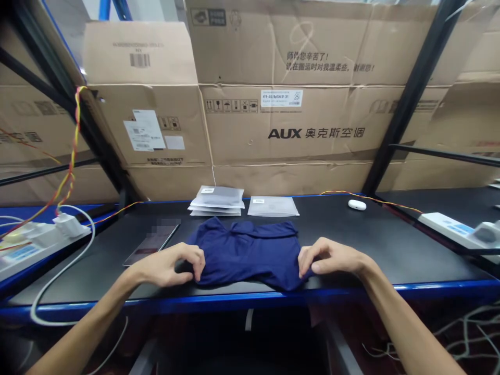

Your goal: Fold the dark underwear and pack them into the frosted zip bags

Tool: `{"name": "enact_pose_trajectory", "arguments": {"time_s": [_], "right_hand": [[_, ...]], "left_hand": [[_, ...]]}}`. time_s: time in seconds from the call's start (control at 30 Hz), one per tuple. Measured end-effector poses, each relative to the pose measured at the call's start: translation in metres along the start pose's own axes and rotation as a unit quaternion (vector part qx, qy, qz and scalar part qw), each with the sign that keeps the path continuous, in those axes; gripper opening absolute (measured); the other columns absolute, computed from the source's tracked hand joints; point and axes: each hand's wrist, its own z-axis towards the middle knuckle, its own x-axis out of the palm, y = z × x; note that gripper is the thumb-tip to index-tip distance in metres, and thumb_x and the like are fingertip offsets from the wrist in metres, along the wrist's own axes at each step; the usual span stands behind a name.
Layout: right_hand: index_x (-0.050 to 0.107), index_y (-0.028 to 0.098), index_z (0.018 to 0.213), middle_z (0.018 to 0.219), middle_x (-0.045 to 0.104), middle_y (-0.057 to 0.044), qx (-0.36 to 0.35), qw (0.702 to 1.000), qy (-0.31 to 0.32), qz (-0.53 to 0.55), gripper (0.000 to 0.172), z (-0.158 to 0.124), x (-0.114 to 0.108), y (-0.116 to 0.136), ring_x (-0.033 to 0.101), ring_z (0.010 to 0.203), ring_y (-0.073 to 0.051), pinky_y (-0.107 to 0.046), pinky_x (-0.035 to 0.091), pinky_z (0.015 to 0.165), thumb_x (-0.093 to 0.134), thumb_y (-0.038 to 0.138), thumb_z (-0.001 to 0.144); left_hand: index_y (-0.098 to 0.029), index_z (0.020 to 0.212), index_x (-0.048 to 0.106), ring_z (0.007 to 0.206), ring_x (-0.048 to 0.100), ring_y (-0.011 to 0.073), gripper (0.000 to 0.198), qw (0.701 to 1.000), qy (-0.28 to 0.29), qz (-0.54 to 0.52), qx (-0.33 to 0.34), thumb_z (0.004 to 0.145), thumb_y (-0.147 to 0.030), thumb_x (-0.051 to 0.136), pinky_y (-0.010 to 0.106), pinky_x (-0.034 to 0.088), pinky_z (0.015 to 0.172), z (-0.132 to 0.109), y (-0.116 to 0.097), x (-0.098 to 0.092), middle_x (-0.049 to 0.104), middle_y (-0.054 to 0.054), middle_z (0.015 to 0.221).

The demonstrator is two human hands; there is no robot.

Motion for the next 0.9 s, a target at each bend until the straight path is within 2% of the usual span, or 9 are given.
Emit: {"name": "enact_pose_trajectory", "arguments": {"time_s": [0.13, 0.23, 0.3, 0.37, 0.47, 0.57, 0.63, 0.73, 0.9], "right_hand": [[0.081, 0.019, 0.088, 0.094, 0.077, -0.014, -0.027, 1.0, 0.01, -0.013, 0.049, 0.001, -0.002, -0.004, 0.065, 0.095, -0.026, -0.046, 0.042, 0.097, 0.052, 0.058, 0.094], [0.081, 0.018, 0.088, 0.095, 0.077, -0.014, -0.016, 1.0, -0.02, -0.015, 0.058, 0.002, -0.002, -0.007, 0.065, 0.098, -0.028, -0.046, 0.044, 0.096, 0.046, 0.065, 0.093], [0.08, 0.018, 0.094, 0.094, 0.077, -0.013, 0.025, 0.996, -0.085, -0.032, 0.057, 0.004, -0.003, -0.008, 0.067, 0.097, -0.028, -0.045, 0.047, 0.093, 0.048, 0.065, 0.092], [0.078, 0.018, 0.099, 0.093, 0.076, -0.011, 0.075, 0.977, -0.18, -0.081, 0.049, 0.009, -0.006, -0.008, 0.068, 0.093, -0.028, -0.043, 0.049, 0.09, 0.055, 0.06, 0.09], [0.074, 0.022, 0.106, 0.106, 0.074, -0.008, 0.075, 0.935, -0.269, -0.217, 0.034, 0.02, -0.012, -0.012, 0.065, 0.103, -0.029, -0.045, 0.047, 0.098, 0.063, 0.047, 0.086], [0.065, 0.025, 0.126, 0.134, 0.062, -0.008, 0.042, 0.91, -0.242, -0.335, 0.048, 0.03, -0.02, -0.021, 0.052, 0.128, -0.031, -0.048, 0.037, 0.112, 0.065, 0.031, 0.078], [0.061, 0.024, 0.132, 0.14, 0.058, -0.008, 0.055, 0.906, -0.213, -0.361, 0.056, 0.035, -0.024, -0.029, 0.05, 0.132, -0.03, -0.048, 0.036, 0.113, 0.062, 0.026, 0.076], [0.068, 0.021, 0.121, 0.135, 0.063, -0.01, 0.081, 0.898, -0.205, -0.381, 0.043, 0.039, -0.028, -0.038, 0.057, 0.125, -0.03, -0.046, 0.041, 0.11, 0.057, 0.028, 0.08], [0.072, 0.022, 0.11, 0.119, 0.072, -0.009, 0.081, 0.891, -0.224, -0.387, 0.034, 0.042, -0.03, -0.036, 0.066, 0.11, -0.028, -0.041, 0.049, 0.1, 0.049, 0.038, 0.089]], "left_hand": [[-0.017, 0.079, 0.074, 0.08, 0.064, 0.016, 0.015, 0.999, 0.031, 0.004, -0.032, 0.078, -0.017, 0.059, 0.023, 0.048, 0.078, 0.003, -0.005, -0.006, 0.071, 0.002, 0.083], [-0.016, 0.082, 0.074, 0.073, 0.064, 0.0151, 0.021, 0.996, -0.004, 0.037, -0.084, 0.086, -0.029, 0.058, 0.022, 0.047, 0.07, 0.013, -0.002, -0.012, 0.072, 0.001, 0.079], [-0.017, 0.086, 0.074, 0.075, 0.064, 0.0151, 0.023, 0.992, -0.067, 0.064, -0.085, 0.088, -0.032, 0.058, 0.023, 0.046, 0.069, 0.025, 0.003, -0.014, 0.073, 0.001, 0.081], [-0.018, 0.095, 0.073, 0.082, 0.064, 0.016, 0.021, 0.986, -0.129, 0.087, -0.052, 0.088, -0.031, 0.058, 0.024, 0.048, 0.074, 0.04, 0.008, -0.016, 0.073, 0.002, 0.092], [-0.022, 0.115, 0.068, 0.109, 0.062, 0.0193, 0.031, 0.98, -0.158, 0.125, 0.008, 0.085, -0.024, 0.06, 0.029, 0.047, 0.095, 0.063, 0.016, -0.016, 0.067, 0.004, 0.122], [-0.025, 0.129, 0.061, 0.131, 0.05, 0.0223, 0.046, 0.976, -0.126, 0.175, 0.017, 0.083, -0.02, 0.062, 0.035, 0.036, 0.113, 0.081, 0.027, -0.014, 0.052, 0.005, 0.145], [-0.025, 0.13, 0.06, 0.13, 0.052, 0.0221, 0.045, 0.977, -0.091, 0.191, 0.014, 0.086, -0.021, 0.06, 0.034, 0.038, 0.112, 0.089, 0.035, -0.01, 0.055, 0.004, 0.143], [-0.024, 0.126, 0.062, 0.119, 0.06, 0.0208, 0.035, 0.981, -0.065, 0.183, 0.019, 0.092, -0.023, 0.052, 0.032, 0.043, 0.105, 0.094, 0.045, -0.006, 0.065, 0.003, 0.13], [-0.024, 0.121, 0.056, 0.107, 0.065, 0.021, 0.028, 0.984, -0.118, 0.132, 0.002, 0.096, -0.032, 0.047, 0.031, 0.048, 0.093, 0.094, 0.049, -0.004, 0.069, 0.005, 0.117]]}}
